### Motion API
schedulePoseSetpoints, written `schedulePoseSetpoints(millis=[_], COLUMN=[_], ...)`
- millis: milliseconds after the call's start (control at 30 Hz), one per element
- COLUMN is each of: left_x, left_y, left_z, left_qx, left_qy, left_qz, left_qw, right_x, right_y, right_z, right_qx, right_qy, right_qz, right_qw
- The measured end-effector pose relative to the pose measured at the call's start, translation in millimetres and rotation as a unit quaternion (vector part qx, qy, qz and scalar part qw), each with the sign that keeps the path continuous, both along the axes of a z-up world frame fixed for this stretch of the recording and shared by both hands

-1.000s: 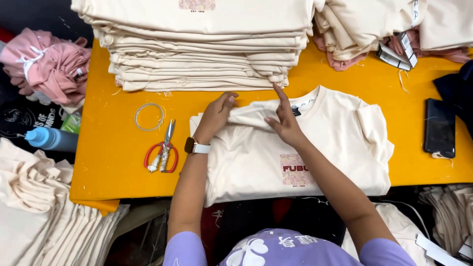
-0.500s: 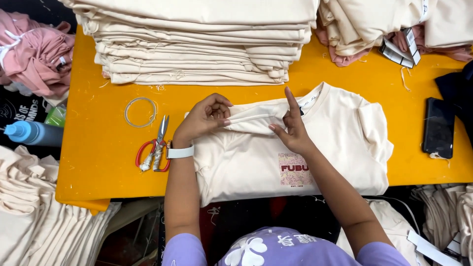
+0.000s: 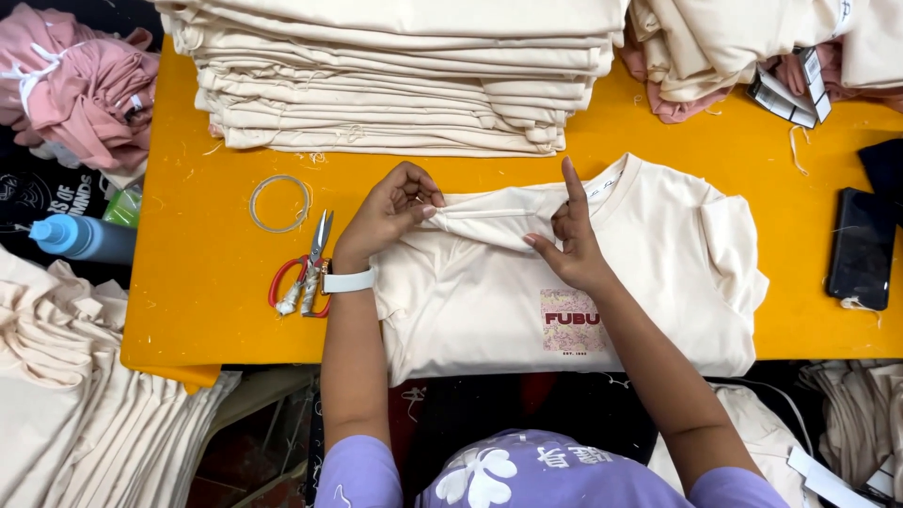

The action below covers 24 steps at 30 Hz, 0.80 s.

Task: Trimming loose threads from t-shirts using scissors at a quality control station

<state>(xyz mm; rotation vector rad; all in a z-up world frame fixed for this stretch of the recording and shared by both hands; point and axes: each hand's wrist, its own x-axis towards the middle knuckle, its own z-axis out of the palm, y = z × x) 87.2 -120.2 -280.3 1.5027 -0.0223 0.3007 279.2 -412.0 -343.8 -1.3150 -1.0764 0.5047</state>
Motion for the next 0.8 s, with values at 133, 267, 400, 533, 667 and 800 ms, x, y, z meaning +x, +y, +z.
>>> schedulePoseSetpoints(millis=[133, 267, 400, 533, 667, 800], left_x=[1.4, 3.4, 14.8, 39.2, 88.5, 118.4], left_y=[-0.9, -2.7, 9.3, -13.2, -42.0, -49.0], left_z=[-3.3, -3.3, -20.2, -9.6, -29.6, -61.3], left_qx=[0.006, 0.031, 0.224, 0.376, 0.49, 0.48], left_qy=[0.003, 0.01, 0.06, 0.08, 0.09, 0.089], left_qz=[0.01, 0.046, 0.237, 0.325, 0.196, 0.182], left_qw=[1.0, 0.998, 0.943, 0.864, 0.844, 0.853], right_x=[3.5, -13.5, 25.2, 112.9, 136.6, 116.4], right_y=[0.2, 7.4, 0.2, -34.9, -44.7, -61.1], right_z=[-15.4, 26.8, 50.0, 42.2, 23.3, 33.3], right_qx=[0.0, -0.025, -0.059, -0.137, -0.414, -0.294], right_qy=[0.006, 0.002, -0.118, -0.294, -0.299, -0.346], right_qz=[-0.001, -0.022, -0.133, -0.287, -0.277, -0.302], right_qw=[1.0, 0.999, 0.982, 0.901, 0.814, 0.838])
